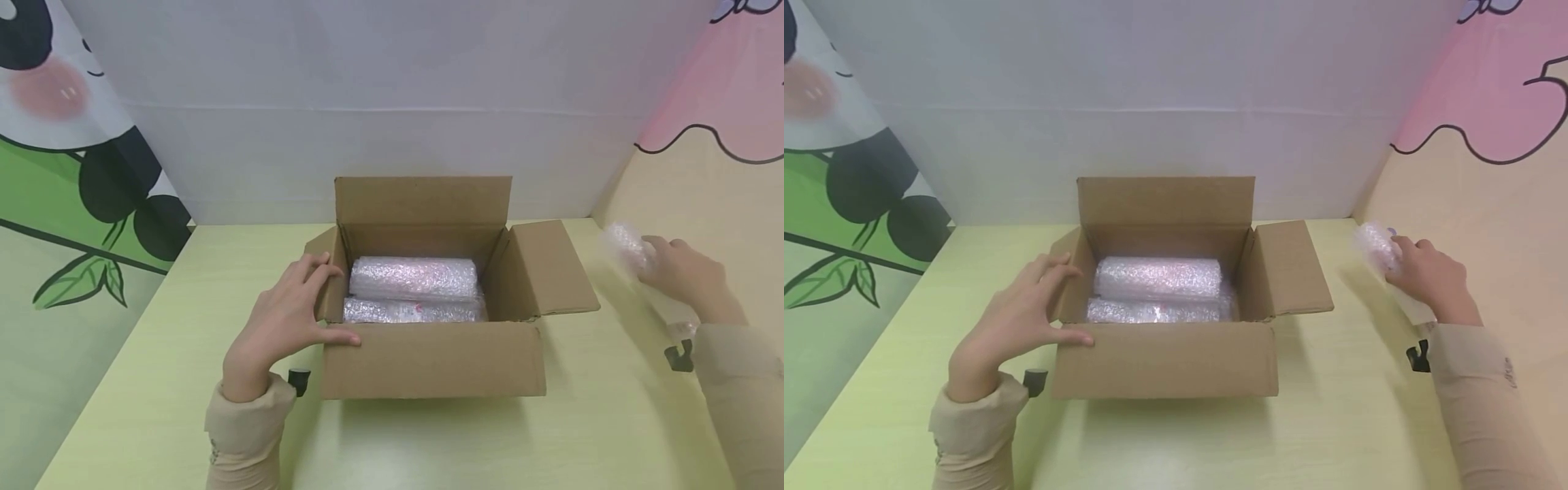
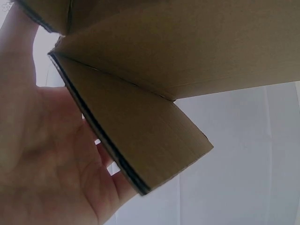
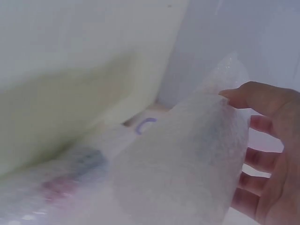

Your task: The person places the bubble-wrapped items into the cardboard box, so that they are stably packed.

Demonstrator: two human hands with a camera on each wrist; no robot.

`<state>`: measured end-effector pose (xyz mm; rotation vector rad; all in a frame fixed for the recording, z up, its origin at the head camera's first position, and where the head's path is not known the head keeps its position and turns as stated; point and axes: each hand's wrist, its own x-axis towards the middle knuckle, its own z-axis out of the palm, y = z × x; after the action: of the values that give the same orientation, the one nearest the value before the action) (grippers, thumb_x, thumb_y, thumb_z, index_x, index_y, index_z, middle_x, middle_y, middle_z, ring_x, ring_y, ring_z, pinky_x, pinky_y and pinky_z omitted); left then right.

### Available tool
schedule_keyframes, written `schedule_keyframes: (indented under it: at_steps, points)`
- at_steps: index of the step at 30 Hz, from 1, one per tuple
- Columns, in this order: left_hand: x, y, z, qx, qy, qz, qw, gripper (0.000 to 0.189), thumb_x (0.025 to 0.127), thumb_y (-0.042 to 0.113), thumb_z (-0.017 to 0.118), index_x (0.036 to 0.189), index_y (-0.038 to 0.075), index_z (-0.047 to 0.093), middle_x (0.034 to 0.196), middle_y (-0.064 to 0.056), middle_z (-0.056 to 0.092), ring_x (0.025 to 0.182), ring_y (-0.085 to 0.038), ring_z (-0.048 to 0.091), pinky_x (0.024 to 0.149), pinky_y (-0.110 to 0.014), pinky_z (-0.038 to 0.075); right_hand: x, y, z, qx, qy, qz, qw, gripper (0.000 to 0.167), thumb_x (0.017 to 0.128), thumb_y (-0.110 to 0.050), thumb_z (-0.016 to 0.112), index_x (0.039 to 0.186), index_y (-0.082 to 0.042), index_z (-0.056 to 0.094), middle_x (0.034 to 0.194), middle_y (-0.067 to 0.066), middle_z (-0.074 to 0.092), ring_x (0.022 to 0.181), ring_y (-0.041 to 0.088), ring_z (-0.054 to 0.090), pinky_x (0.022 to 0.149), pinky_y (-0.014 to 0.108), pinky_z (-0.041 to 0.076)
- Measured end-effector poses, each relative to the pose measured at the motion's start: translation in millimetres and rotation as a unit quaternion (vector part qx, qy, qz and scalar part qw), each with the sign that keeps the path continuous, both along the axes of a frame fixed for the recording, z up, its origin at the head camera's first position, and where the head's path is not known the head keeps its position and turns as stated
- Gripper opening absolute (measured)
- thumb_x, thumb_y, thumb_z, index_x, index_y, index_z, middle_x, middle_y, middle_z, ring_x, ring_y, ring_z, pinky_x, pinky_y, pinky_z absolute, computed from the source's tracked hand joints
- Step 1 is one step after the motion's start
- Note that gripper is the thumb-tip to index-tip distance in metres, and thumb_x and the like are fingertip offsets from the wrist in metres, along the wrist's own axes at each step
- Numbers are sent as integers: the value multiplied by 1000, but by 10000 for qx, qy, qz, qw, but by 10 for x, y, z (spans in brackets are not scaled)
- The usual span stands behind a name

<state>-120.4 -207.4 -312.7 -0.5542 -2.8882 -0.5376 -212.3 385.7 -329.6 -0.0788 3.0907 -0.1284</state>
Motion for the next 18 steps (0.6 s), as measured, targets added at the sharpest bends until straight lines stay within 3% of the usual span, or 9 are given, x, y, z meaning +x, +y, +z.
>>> schedule_keyframes:
  at_steps: [7, 13, 16, 18]
  points:
    - [1, 4, 7, 6, -13, -8, 10000, 99, 53, 77, 75, 128, 15, 53, 141, -6, 42, 113, -24, 50, 54, -29, 43, 24, -347, 547, 166, 789, 314, 9963, 66, 90, -33, 60, 145, -7, 34, 124, 34, 45, 96, 56, 55, 59, 66, 44]
    - [5, 1, 1, -15, 26, -26, 10000, 105, 53, 77, 75, 134, 15, 49, 140, -6, 42, 112, -24, 50, 55, -30, 44, 104, -868, 989, 145, 1487, 885, 9848, 70, 87, -30, 65, 148, -15, 35, 123, 28, 50, 91, 46, 58, 56, 60, 44]
    - [5, -1, -2, -30, 39, -18, 10000, 115, 52, 78, 75, 143, 15, 43, 140, -6, 42, 111, -23, 51, 56, -30, 45, 189, -1174, 1154, 91, 1859, 1393, 9726, 70, 83, -27, 71, 146, -17, 40, 119, 22, 54, 80, 36, 59, 53, 51, 44]
    - [4, 0, -2, -43, 41, -14, 10000, 121, 52, 79, 74, 148, 15, 37, 138, -6, 43, 108, -22, 51, 56, -29, 44, 244, -1375, 1229, 49, 2143, 1858, 9589, 70, 79, -24, 75, 142, -17, 45, 116, 18, 57, 69, 28, 56, 50, 43, 41]
